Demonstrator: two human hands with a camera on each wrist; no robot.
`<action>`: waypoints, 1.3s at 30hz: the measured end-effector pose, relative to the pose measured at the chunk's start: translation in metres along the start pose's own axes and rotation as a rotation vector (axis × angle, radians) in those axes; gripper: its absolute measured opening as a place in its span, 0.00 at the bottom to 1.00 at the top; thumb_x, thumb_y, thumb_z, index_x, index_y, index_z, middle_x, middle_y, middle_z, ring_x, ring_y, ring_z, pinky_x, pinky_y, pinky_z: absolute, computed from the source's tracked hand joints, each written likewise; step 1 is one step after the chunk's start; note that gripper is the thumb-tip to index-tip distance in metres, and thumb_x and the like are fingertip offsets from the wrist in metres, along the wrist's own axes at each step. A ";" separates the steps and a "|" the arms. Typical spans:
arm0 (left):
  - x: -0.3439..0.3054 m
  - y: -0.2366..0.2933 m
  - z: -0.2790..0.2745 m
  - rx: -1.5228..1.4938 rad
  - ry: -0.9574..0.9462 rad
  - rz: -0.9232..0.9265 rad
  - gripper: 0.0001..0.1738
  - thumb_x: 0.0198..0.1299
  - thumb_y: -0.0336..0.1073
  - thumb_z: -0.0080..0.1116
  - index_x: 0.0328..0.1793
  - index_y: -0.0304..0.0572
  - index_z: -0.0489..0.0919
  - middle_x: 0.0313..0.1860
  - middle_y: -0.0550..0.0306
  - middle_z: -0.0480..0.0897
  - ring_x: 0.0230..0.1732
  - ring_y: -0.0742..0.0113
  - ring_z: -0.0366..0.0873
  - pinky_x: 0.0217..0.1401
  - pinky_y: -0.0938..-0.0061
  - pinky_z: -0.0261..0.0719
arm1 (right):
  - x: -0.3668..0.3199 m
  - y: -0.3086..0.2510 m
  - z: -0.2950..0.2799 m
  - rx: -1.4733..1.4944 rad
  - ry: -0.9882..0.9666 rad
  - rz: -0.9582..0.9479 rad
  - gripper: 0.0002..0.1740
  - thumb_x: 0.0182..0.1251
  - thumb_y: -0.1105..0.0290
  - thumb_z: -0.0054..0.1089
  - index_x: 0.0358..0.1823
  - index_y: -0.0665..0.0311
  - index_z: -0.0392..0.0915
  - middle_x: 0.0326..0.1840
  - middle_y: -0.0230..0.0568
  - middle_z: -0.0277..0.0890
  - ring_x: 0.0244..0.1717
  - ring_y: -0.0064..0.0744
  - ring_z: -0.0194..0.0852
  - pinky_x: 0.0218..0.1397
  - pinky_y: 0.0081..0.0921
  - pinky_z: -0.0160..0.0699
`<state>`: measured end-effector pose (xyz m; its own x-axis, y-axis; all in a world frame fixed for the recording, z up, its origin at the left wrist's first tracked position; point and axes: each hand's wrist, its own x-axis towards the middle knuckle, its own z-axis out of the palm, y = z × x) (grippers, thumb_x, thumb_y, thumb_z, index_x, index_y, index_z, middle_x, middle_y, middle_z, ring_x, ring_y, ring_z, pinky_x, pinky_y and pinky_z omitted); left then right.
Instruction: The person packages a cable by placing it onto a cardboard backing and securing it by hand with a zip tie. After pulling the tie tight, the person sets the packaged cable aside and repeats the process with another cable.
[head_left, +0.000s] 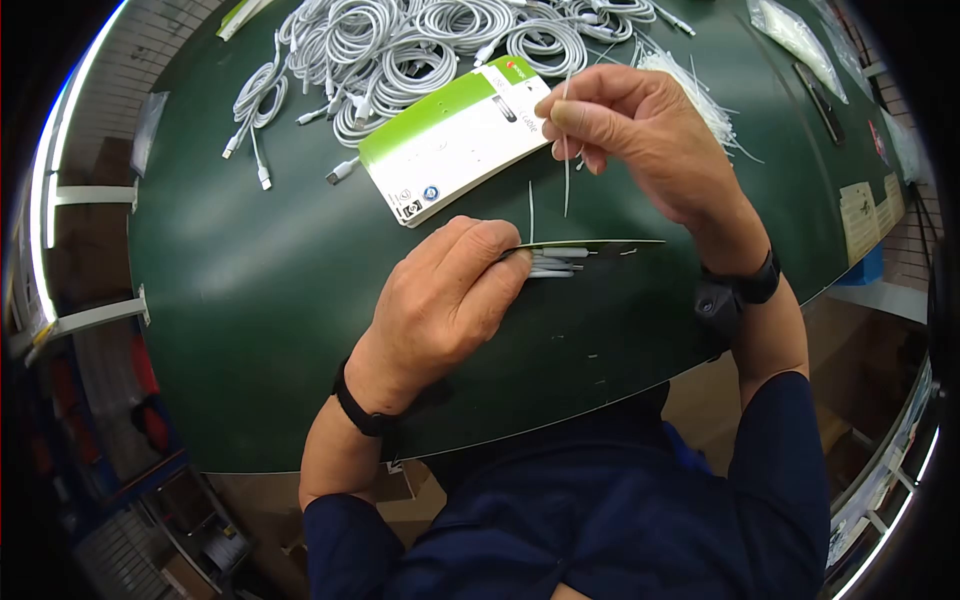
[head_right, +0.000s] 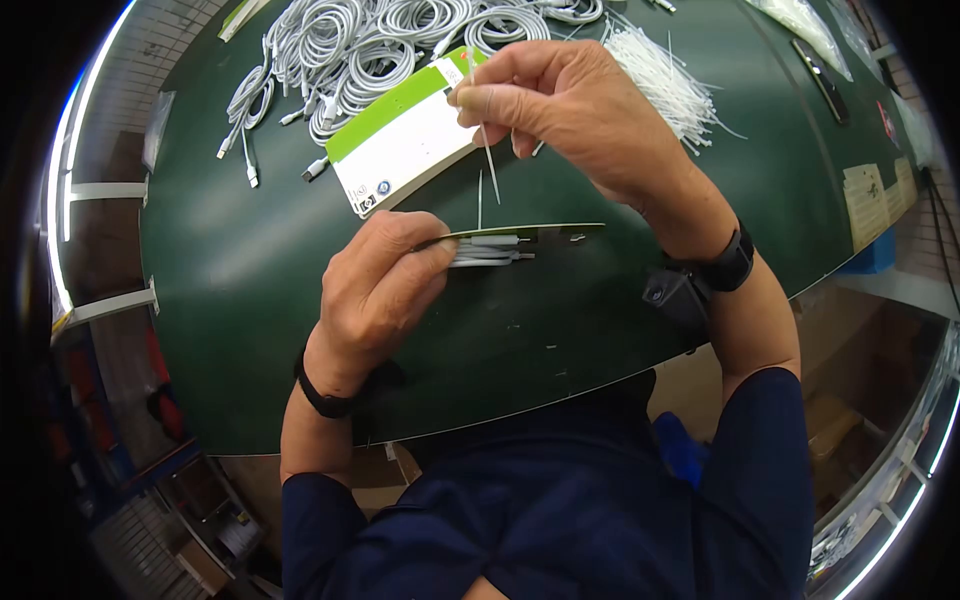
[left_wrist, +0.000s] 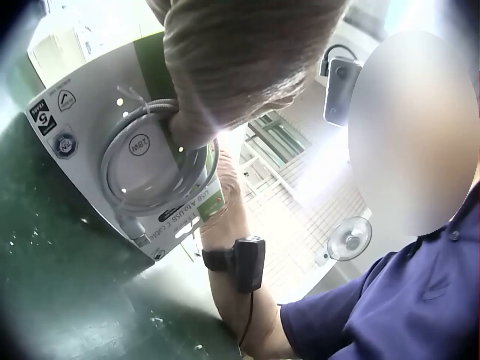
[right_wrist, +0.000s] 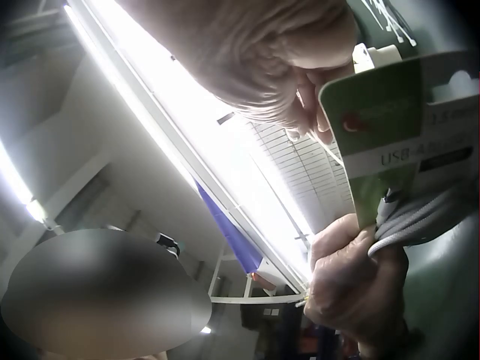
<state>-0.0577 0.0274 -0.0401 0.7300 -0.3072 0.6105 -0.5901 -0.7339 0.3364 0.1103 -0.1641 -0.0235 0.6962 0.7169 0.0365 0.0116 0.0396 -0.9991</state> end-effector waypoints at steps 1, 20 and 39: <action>0.000 0.000 0.001 -0.001 -0.002 -0.002 0.17 0.44 0.17 0.75 0.42 0.32 0.84 0.41 0.50 0.84 0.37 0.55 0.85 0.37 0.66 0.86 | 0.000 0.007 0.001 0.024 0.017 0.011 0.11 0.75 0.67 0.73 0.50 0.67 0.90 0.41 0.36 0.90 0.37 0.17 0.86 0.37 0.14 0.80; 0.001 0.000 0.002 -0.027 -0.023 -0.006 0.18 0.40 0.15 0.74 0.38 0.34 0.82 0.40 0.52 0.84 0.36 0.57 0.84 0.37 0.67 0.84 | -0.007 0.038 0.018 0.017 0.045 0.148 0.12 0.75 0.68 0.71 0.49 0.71 0.87 0.42 0.40 0.90 0.38 0.21 0.90 0.41 0.15 0.86; -0.001 -0.001 0.001 -0.010 -0.029 0.002 0.17 0.42 0.16 0.75 0.38 0.35 0.83 0.41 0.52 0.84 0.37 0.57 0.85 0.37 0.68 0.85 | -0.011 0.047 0.023 -0.064 -0.053 0.161 0.07 0.75 0.72 0.69 0.43 0.70 0.86 0.36 0.34 0.86 0.34 0.17 0.85 0.36 0.14 0.83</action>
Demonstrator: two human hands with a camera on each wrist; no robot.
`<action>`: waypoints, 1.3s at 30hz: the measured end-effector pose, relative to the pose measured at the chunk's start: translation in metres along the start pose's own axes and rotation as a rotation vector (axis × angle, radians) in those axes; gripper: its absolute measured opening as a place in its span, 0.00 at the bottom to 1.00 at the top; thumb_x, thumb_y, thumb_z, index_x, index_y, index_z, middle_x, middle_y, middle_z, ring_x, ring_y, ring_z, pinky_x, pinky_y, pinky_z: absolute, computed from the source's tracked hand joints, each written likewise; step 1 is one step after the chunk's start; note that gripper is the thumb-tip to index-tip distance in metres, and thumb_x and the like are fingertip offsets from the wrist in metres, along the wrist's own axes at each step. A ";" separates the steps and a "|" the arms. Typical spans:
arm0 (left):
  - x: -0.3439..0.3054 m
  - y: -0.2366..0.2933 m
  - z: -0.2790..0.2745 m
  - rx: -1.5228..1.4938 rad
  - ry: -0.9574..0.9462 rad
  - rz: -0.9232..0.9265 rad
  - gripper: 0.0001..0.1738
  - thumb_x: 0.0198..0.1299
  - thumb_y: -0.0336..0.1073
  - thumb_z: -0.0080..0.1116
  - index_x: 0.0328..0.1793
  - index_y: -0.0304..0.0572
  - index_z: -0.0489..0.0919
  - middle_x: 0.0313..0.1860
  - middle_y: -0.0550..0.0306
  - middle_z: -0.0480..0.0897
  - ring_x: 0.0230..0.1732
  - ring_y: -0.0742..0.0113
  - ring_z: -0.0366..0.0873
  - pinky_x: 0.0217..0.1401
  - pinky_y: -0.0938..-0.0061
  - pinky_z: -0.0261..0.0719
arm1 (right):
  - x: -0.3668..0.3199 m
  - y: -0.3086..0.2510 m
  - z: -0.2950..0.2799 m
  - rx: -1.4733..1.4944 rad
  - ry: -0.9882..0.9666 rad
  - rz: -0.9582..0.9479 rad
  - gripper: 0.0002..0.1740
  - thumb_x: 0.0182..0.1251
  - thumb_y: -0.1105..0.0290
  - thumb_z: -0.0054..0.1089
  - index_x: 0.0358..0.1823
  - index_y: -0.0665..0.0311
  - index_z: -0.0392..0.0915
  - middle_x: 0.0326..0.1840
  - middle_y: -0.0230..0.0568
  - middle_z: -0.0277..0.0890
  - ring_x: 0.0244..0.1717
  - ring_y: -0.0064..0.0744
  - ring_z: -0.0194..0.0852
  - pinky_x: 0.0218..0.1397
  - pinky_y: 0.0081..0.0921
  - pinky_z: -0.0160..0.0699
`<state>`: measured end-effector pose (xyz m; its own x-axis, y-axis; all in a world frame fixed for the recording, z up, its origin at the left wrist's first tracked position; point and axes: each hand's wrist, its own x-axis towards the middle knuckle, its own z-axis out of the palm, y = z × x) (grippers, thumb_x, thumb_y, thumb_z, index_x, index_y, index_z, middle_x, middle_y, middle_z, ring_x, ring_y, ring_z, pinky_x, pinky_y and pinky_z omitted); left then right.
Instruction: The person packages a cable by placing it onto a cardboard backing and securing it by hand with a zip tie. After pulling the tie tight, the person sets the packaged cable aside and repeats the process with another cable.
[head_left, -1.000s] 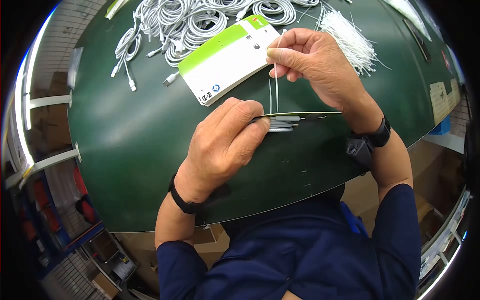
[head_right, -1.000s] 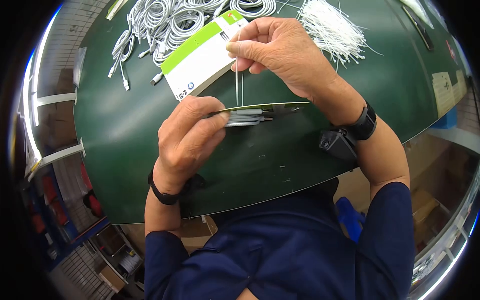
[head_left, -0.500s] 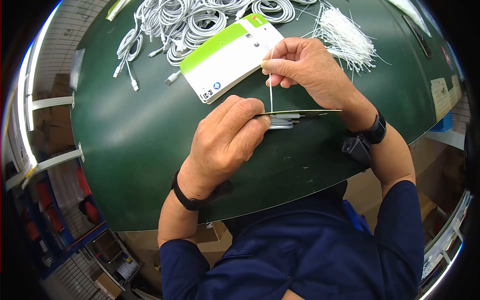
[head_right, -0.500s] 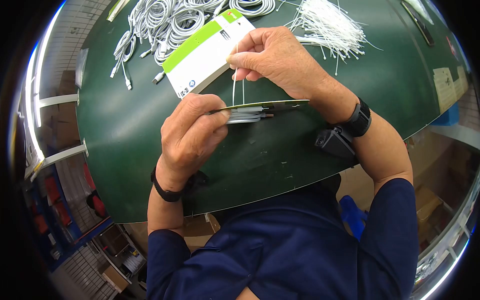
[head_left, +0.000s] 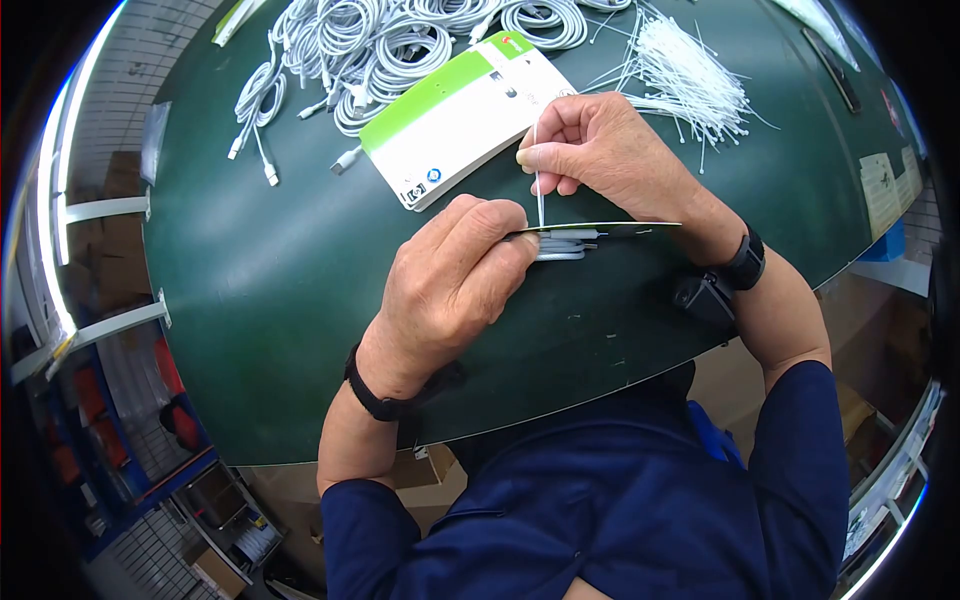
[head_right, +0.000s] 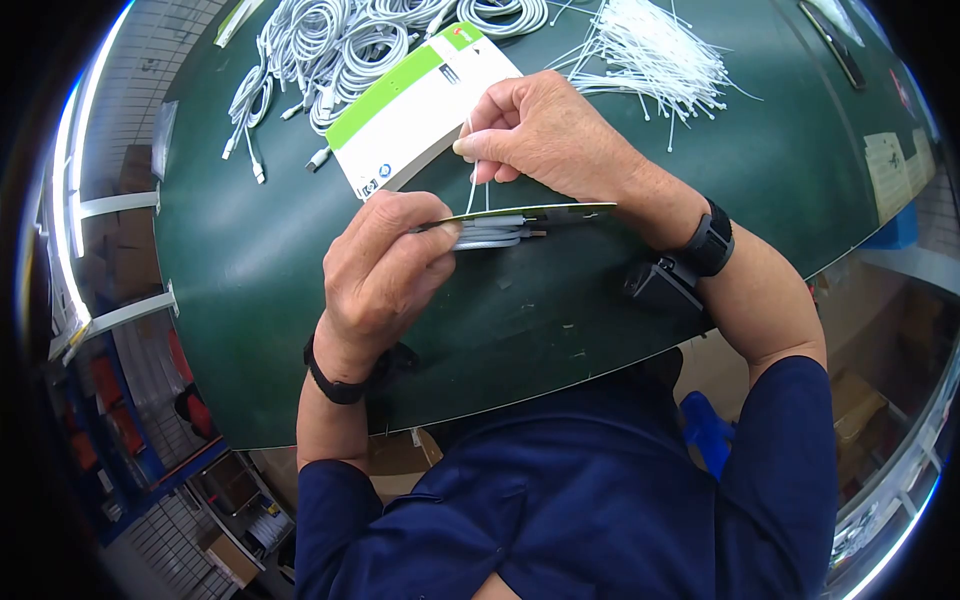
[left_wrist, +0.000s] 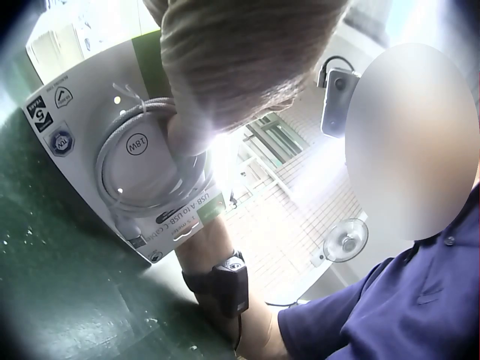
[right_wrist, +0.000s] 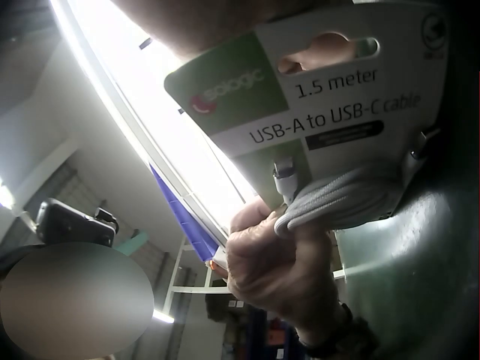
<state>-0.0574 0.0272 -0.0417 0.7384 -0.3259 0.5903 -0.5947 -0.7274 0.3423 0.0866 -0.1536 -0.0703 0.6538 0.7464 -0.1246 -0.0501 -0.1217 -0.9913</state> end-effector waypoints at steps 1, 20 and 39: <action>0.000 0.000 0.000 0.002 0.002 0.000 0.17 0.42 0.16 0.75 0.38 0.35 0.83 0.41 0.52 0.84 0.37 0.57 0.85 0.37 0.68 0.85 | 0.000 0.001 0.000 0.004 -0.004 -0.002 0.07 0.75 0.72 0.69 0.43 0.70 0.86 0.36 0.35 0.86 0.34 0.17 0.85 0.36 0.14 0.82; 0.007 0.003 -0.004 0.068 -0.062 -0.007 0.13 0.44 0.19 0.74 0.37 0.35 0.83 0.45 0.51 0.87 0.41 0.58 0.89 0.41 0.69 0.89 | -0.001 -0.013 -0.011 0.193 -0.304 0.142 0.16 0.82 0.61 0.63 0.47 0.70 0.88 0.33 0.31 0.86 0.32 0.14 0.84 0.36 0.14 0.84; 0.005 -0.010 -0.003 -0.155 0.038 -0.140 0.13 0.44 0.19 0.71 0.36 0.41 0.83 0.39 0.54 0.91 0.37 0.58 0.90 0.39 0.68 0.88 | 0.000 -0.032 -0.024 0.051 -0.157 0.124 0.15 0.75 0.72 0.68 0.59 0.70 0.84 0.41 0.33 0.87 0.36 0.16 0.83 0.39 0.14 0.80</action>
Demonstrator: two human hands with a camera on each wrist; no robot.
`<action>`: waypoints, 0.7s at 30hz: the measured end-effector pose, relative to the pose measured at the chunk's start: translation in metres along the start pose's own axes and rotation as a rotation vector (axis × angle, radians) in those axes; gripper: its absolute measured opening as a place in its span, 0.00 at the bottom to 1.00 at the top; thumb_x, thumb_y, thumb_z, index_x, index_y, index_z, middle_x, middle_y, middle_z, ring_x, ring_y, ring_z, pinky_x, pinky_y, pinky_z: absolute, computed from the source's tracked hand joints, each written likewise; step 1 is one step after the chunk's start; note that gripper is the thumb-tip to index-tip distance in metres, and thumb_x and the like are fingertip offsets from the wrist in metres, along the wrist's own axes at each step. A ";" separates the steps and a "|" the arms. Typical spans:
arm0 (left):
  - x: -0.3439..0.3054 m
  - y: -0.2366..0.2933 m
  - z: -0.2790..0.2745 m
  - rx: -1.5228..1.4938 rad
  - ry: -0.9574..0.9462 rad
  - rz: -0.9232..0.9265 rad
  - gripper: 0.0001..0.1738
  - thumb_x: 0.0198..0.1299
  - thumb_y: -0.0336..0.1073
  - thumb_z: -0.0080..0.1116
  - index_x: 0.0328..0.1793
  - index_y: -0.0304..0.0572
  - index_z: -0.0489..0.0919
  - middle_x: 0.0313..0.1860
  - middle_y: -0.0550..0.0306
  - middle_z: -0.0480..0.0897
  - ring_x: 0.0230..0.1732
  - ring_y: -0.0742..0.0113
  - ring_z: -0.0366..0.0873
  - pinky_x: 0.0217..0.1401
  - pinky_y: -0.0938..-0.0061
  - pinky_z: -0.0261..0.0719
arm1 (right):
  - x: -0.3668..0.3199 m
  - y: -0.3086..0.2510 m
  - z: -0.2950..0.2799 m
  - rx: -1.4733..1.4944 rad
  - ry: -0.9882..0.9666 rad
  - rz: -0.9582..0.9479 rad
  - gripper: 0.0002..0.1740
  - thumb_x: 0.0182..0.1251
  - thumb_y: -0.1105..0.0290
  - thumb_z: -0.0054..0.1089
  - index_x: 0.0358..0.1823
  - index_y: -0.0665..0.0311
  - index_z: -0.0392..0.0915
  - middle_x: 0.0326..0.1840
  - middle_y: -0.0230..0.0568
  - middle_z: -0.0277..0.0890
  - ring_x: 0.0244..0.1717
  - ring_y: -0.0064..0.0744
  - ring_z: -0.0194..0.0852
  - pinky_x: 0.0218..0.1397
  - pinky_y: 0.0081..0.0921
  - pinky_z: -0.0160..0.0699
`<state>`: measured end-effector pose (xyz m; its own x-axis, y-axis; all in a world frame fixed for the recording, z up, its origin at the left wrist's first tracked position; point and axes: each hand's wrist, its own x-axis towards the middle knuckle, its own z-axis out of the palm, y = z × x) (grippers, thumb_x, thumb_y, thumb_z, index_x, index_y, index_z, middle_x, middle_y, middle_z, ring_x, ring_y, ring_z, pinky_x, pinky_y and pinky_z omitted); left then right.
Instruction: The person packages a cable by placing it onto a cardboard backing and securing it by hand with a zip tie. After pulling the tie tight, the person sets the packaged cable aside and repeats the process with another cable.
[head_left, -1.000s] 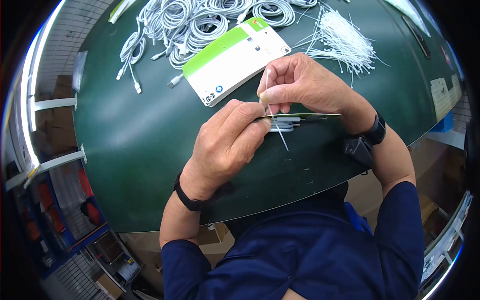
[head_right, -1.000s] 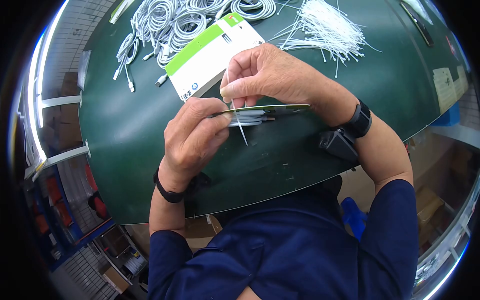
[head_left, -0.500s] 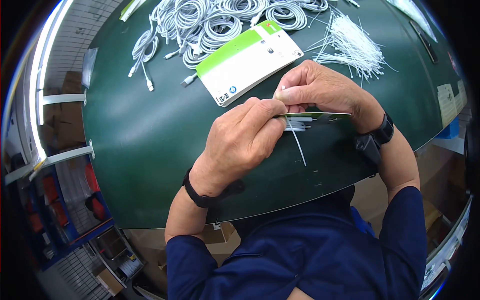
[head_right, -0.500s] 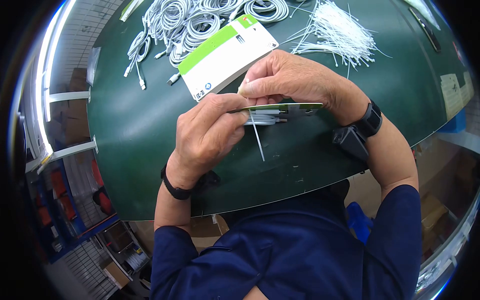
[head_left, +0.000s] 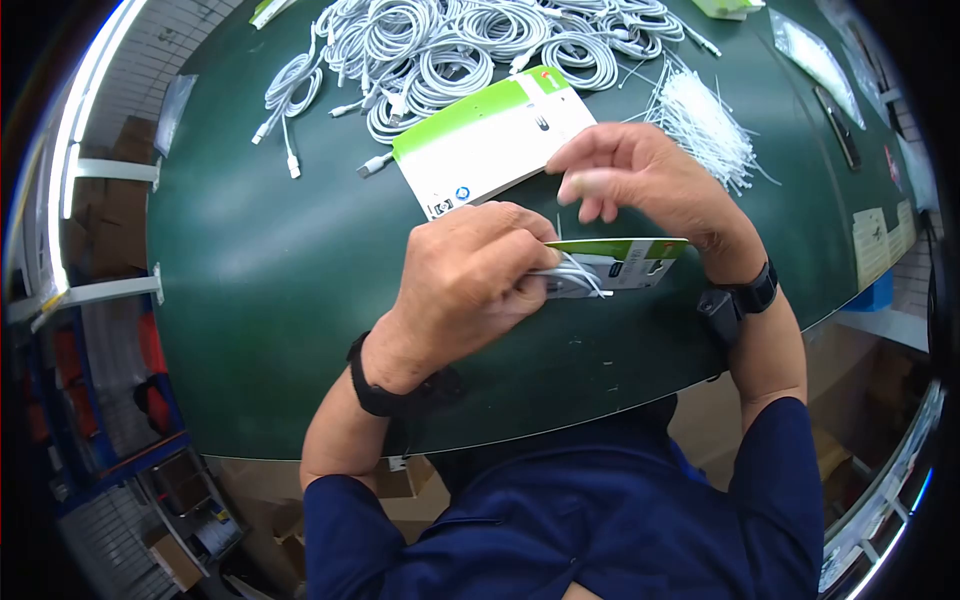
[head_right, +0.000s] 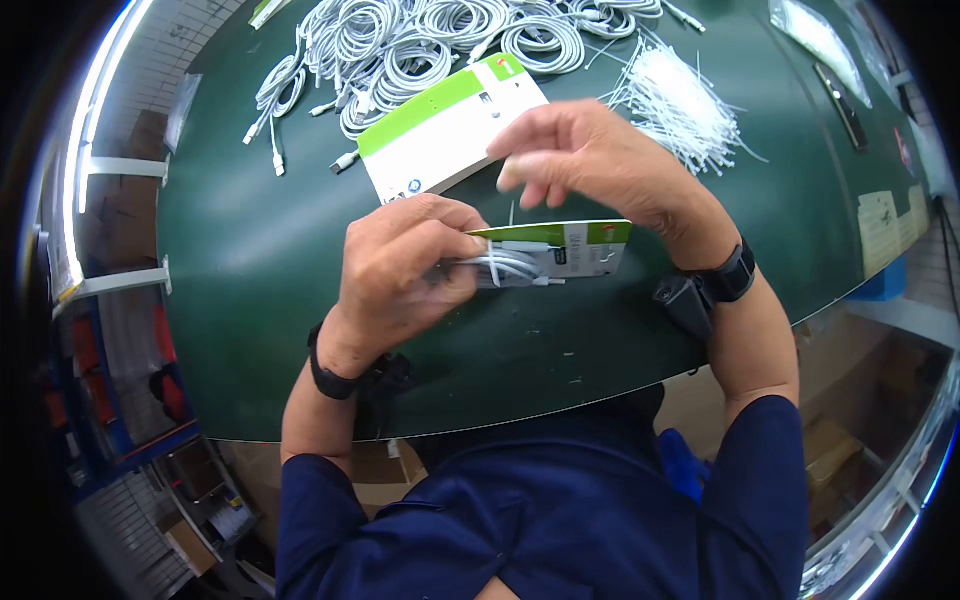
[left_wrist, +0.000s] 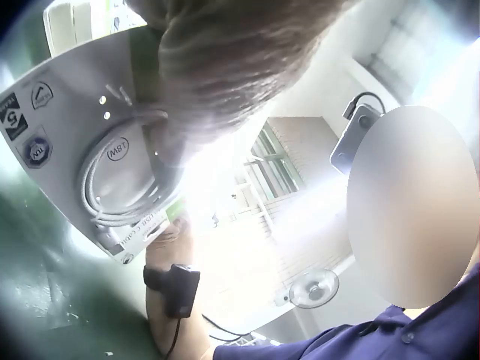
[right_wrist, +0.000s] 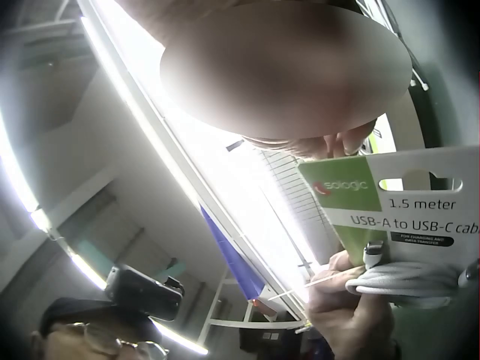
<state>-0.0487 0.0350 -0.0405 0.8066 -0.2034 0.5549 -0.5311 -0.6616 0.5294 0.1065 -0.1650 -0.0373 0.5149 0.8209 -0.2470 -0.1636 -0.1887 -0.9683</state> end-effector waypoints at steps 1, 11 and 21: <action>-0.001 0.000 -0.001 -0.031 0.001 -0.076 0.13 0.44 0.18 0.70 0.37 0.40 0.83 0.40 0.53 0.91 0.37 0.58 0.90 0.40 0.69 0.88 | -0.002 -0.004 -0.004 -0.010 0.092 -0.028 0.15 0.75 0.72 0.67 0.59 0.70 0.84 0.42 0.33 0.88 0.37 0.16 0.83 0.39 0.14 0.79; -0.004 -0.001 -0.003 -0.238 -0.045 -0.536 0.12 0.50 0.20 0.68 0.42 0.34 0.88 0.41 0.53 0.92 0.43 0.66 0.90 0.51 0.72 0.86 | -0.019 -0.025 0.026 -0.888 0.193 -0.727 0.17 0.57 0.73 0.81 0.48 0.64 0.88 0.42 0.40 0.88 0.45 0.38 0.86 0.49 0.33 0.85; -0.007 -0.002 -0.002 -0.266 -0.099 -0.603 0.11 0.53 0.23 0.67 0.44 0.35 0.87 0.37 0.57 0.89 0.39 0.74 0.84 0.51 0.76 0.83 | -0.007 -0.001 0.040 -0.861 0.172 -0.737 0.07 0.63 0.70 0.76 0.37 0.62 0.86 0.37 0.38 0.84 0.41 0.43 0.83 0.45 0.38 0.83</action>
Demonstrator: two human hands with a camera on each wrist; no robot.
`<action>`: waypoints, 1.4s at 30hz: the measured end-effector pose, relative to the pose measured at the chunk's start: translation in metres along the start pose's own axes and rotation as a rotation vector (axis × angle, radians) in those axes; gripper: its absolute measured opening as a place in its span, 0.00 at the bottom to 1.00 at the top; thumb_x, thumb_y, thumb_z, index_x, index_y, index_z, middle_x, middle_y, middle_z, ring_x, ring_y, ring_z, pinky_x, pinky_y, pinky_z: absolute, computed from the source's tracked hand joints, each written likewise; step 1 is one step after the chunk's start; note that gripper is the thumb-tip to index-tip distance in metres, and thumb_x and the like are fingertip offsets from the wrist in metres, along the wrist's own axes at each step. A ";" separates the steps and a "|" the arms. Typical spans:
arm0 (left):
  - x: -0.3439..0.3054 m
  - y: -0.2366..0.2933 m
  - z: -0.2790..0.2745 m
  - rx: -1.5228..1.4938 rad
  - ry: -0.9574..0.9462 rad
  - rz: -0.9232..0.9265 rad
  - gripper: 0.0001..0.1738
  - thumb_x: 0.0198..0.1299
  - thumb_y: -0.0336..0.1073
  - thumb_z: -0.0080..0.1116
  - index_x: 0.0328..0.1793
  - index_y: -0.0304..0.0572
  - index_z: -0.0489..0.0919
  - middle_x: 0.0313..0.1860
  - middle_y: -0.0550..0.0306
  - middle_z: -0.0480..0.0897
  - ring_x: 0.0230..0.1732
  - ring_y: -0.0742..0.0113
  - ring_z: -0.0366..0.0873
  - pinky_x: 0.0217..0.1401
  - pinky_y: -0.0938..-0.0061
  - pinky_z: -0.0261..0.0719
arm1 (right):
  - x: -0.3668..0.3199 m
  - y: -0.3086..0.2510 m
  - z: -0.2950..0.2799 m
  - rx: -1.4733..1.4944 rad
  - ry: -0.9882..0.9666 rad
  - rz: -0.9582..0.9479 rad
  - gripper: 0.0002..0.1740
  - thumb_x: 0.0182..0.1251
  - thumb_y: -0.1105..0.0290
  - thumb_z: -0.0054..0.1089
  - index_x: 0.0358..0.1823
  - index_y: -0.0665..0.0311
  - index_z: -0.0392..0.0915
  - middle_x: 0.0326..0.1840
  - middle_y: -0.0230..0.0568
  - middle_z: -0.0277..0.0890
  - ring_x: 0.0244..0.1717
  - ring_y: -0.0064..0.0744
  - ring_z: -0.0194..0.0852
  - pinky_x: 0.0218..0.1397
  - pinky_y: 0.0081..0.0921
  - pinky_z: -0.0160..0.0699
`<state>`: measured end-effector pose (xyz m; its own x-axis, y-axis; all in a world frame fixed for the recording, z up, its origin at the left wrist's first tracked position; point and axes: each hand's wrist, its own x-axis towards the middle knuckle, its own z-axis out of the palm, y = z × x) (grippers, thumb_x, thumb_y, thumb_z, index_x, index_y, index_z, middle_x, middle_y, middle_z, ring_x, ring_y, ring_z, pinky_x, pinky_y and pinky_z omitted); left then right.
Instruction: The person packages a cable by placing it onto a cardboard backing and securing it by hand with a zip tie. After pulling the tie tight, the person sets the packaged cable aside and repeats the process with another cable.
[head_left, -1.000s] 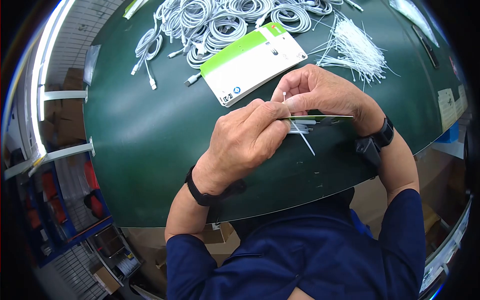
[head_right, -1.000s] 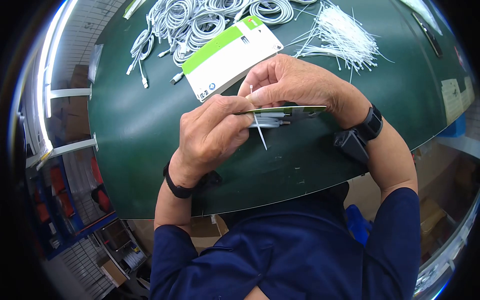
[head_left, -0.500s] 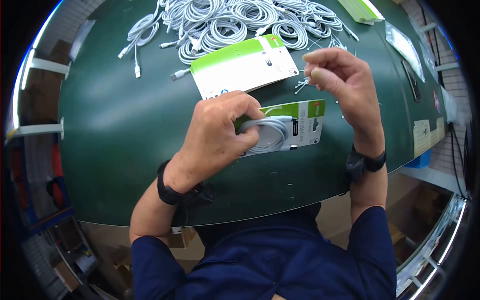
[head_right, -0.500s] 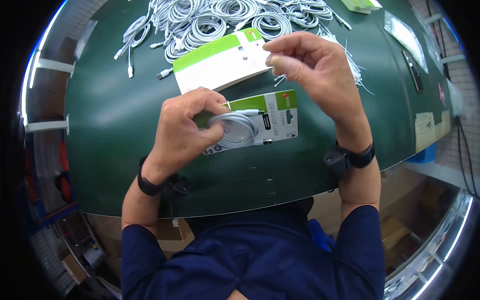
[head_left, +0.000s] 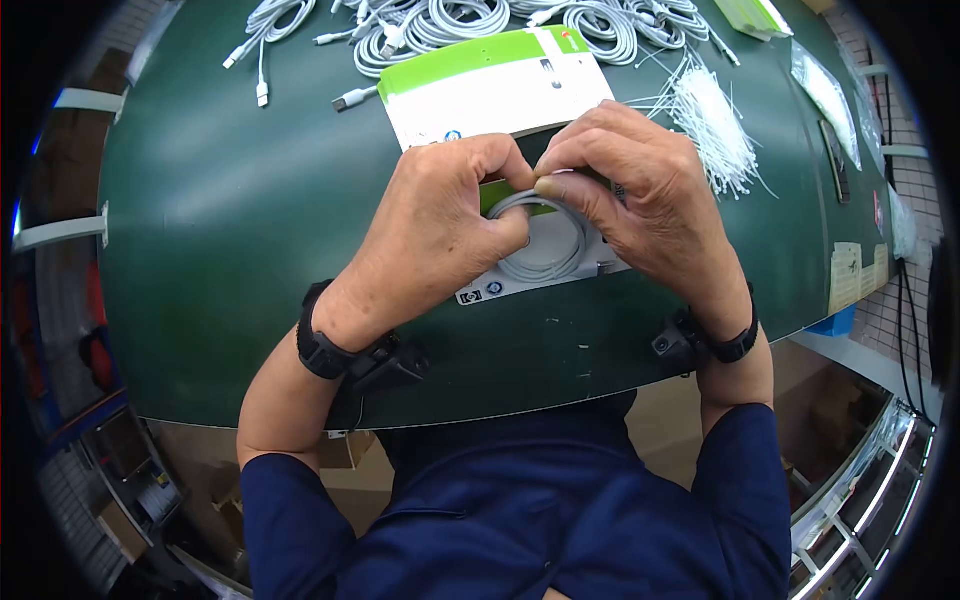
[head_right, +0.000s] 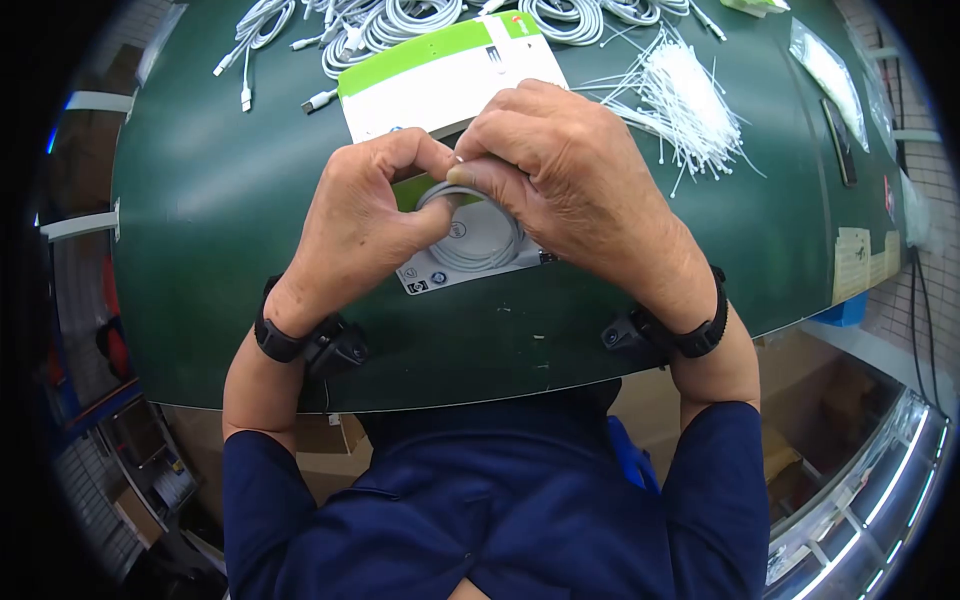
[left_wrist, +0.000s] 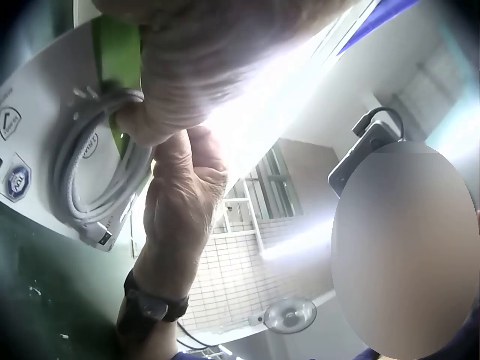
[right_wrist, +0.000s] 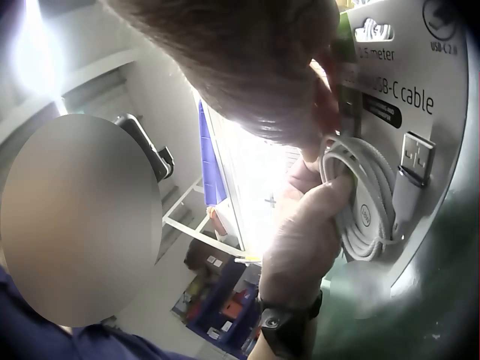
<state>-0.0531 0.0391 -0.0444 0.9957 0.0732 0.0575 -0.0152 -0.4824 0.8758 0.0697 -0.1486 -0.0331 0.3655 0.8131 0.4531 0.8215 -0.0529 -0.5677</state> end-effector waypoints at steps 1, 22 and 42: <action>0.000 -0.003 0.001 -0.008 -0.003 0.007 0.11 0.53 0.23 0.66 0.44 0.35 0.86 0.37 0.57 0.88 0.39 0.75 0.83 0.51 0.76 0.83 | 0.000 0.001 0.003 -0.007 0.012 -0.006 0.08 0.63 0.69 0.76 0.37 0.62 0.85 0.37 0.38 0.84 0.41 0.43 0.83 0.44 0.38 0.82; 0.002 -0.018 0.017 -0.259 -0.022 -0.028 0.09 0.52 0.25 0.62 0.40 0.31 0.84 0.30 0.56 0.84 0.32 0.72 0.79 0.40 0.72 0.81 | 0.000 0.008 0.025 -0.277 0.140 -0.122 0.09 0.67 0.71 0.72 0.39 0.57 0.78 0.33 0.35 0.80 0.35 0.41 0.85 0.36 0.38 0.81; 0.002 -0.012 0.007 -0.219 -0.153 -0.153 0.07 0.58 0.23 0.64 0.43 0.34 0.83 0.40 0.61 0.87 0.49 0.76 0.84 0.60 0.73 0.85 | -0.003 0.010 0.028 -0.056 0.173 0.037 0.07 0.68 0.75 0.74 0.42 0.63 0.81 0.32 0.39 0.81 0.33 0.40 0.87 0.33 0.33 0.83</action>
<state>-0.0504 0.0387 -0.0583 0.9899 -0.0095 -0.1416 0.1336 -0.2750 0.9521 0.0645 -0.1355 -0.0593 0.4617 0.6983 0.5470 0.8275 -0.1170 -0.5491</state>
